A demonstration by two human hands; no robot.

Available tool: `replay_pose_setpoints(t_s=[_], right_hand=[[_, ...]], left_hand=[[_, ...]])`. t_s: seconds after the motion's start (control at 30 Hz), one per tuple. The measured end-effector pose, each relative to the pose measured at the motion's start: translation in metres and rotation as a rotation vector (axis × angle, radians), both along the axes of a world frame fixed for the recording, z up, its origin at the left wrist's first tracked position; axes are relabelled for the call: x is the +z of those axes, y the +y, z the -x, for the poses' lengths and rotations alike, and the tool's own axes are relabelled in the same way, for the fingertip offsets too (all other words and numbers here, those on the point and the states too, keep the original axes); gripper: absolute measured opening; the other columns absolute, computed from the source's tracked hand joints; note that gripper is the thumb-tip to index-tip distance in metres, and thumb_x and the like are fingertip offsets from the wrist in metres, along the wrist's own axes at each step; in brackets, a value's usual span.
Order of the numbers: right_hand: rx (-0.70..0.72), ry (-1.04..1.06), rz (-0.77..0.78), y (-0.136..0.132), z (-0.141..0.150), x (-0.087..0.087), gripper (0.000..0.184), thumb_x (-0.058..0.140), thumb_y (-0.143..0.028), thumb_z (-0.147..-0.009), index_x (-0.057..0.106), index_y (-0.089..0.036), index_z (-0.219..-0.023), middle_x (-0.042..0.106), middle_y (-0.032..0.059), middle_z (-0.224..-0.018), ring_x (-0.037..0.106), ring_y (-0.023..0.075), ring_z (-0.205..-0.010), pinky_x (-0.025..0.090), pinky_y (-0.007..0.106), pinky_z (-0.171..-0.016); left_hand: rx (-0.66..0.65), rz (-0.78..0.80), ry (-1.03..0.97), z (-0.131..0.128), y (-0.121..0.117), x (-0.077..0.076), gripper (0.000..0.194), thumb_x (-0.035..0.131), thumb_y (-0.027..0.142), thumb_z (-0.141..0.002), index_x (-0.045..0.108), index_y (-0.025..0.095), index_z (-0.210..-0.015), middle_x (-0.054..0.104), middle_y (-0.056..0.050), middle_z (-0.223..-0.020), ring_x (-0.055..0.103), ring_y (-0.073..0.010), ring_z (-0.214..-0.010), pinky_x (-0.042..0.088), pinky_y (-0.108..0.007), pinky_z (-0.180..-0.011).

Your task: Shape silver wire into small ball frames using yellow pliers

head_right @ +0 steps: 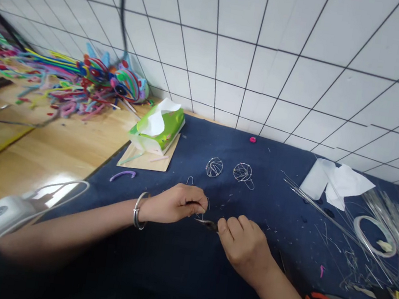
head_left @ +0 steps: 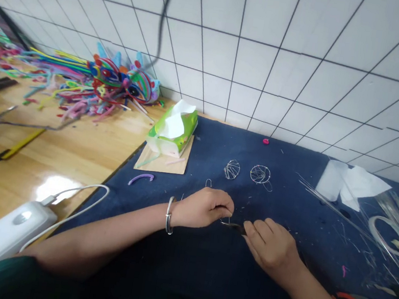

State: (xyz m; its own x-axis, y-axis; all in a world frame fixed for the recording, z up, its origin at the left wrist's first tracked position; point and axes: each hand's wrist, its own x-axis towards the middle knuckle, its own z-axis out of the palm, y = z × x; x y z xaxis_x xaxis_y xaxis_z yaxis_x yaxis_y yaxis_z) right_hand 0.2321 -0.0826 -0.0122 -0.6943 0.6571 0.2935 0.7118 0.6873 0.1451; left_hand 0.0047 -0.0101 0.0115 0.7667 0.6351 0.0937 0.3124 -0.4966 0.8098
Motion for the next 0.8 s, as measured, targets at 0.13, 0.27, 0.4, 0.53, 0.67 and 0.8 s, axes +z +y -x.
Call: replay_pose_setpoints(t_s=[0.13, 0.27, 0.4, 0.53, 0.67, 0.8], right_hand=[[-0.039, 0.048, 0.084, -0.0014, 0.0028, 0.0001, 0.02, 0.051, -0.024, -0.083, 0.059, -0.015, -0.099, 0.053, 0.0029, -0.07, 0.046, 0.014, -0.066, 0.037, 0.028, -0.059], [-0.056, 0.094, 0.173, -0.002, 0.0049, -0.0011, 0.018, 0.049, -0.024, -0.084, 0.059, -0.016, -0.096, 0.053, 0.003, -0.072, 0.047, 0.0136, -0.066, 0.037, 0.027, -0.059], [-0.063, 0.152, 0.241, -0.0024, 0.0056, -0.0021, 0.016, 0.048, -0.024, -0.084, 0.059, -0.017, -0.093, 0.053, 0.003, -0.073, 0.049, 0.0129, -0.068, 0.039, 0.026, -0.061], [-0.074, 0.175, 0.273, -0.0031, 0.0048, -0.0027, 0.014, 0.048, -0.024, -0.084, 0.059, -0.017, -0.091, 0.053, 0.003, -0.074, 0.049, 0.013, -0.068, 0.039, 0.026, -0.062], [-0.074, 0.186, 0.3, -0.0036, 0.0046, -0.0041, 0.014, 0.049, -0.024, -0.084, 0.059, -0.017, -0.09, 0.053, 0.0029, -0.074, 0.05, 0.0128, -0.07, 0.039, 0.025, -0.062], [-0.097, 0.201, 0.273, -0.0028, 0.0057, -0.0067, 0.015, 0.049, -0.025, -0.084, 0.059, -0.017, -0.092, 0.055, 0.0037, -0.077, 0.05, 0.0139, -0.071, 0.039, 0.027, -0.064]], left_hand=[[-0.093, -0.163, -0.007, 0.0016, -0.0017, 0.0019, 0.017, 0.041, 0.01, -0.085, 0.057, 0.013, -0.084, 0.06, -0.004, -0.082, 0.055, -0.0123, -0.079, 0.043, -0.023, -0.073], [-0.149, -0.209, 0.056, 0.0035, -0.0024, 0.0003, 0.019, 0.038, 0.011, -0.086, 0.057, 0.014, -0.088, 0.06, -0.006, -0.087, 0.055, -0.0135, -0.079, 0.044, -0.024, -0.072], [-0.185, -0.252, 0.12, 0.0035, -0.003, -0.0016, 0.02, 0.037, 0.011, -0.085, 0.057, 0.015, -0.09, 0.06, -0.006, -0.088, 0.056, -0.0144, -0.077, 0.044, -0.025, -0.072], [-0.19, -0.305, 0.154, 0.0025, -0.004, -0.0041, 0.02, 0.038, 0.012, -0.085, 0.057, 0.015, -0.09, 0.06, -0.006, -0.085, 0.056, -0.0146, -0.076, 0.044, -0.025, -0.072], [-0.187, -0.324, 0.164, 0.0013, -0.006, -0.0051, 0.019, 0.039, 0.011, -0.085, 0.057, 0.015, -0.089, 0.06, -0.005, -0.086, 0.056, -0.0142, -0.077, 0.044, -0.024, -0.073], [-0.157, -0.281, 0.135, 0.0017, -0.0047, -0.0006, 0.019, 0.038, 0.013, -0.087, 0.057, 0.015, -0.09, 0.06, -0.005, -0.088, 0.056, -0.0132, -0.078, 0.044, -0.023, -0.072]])
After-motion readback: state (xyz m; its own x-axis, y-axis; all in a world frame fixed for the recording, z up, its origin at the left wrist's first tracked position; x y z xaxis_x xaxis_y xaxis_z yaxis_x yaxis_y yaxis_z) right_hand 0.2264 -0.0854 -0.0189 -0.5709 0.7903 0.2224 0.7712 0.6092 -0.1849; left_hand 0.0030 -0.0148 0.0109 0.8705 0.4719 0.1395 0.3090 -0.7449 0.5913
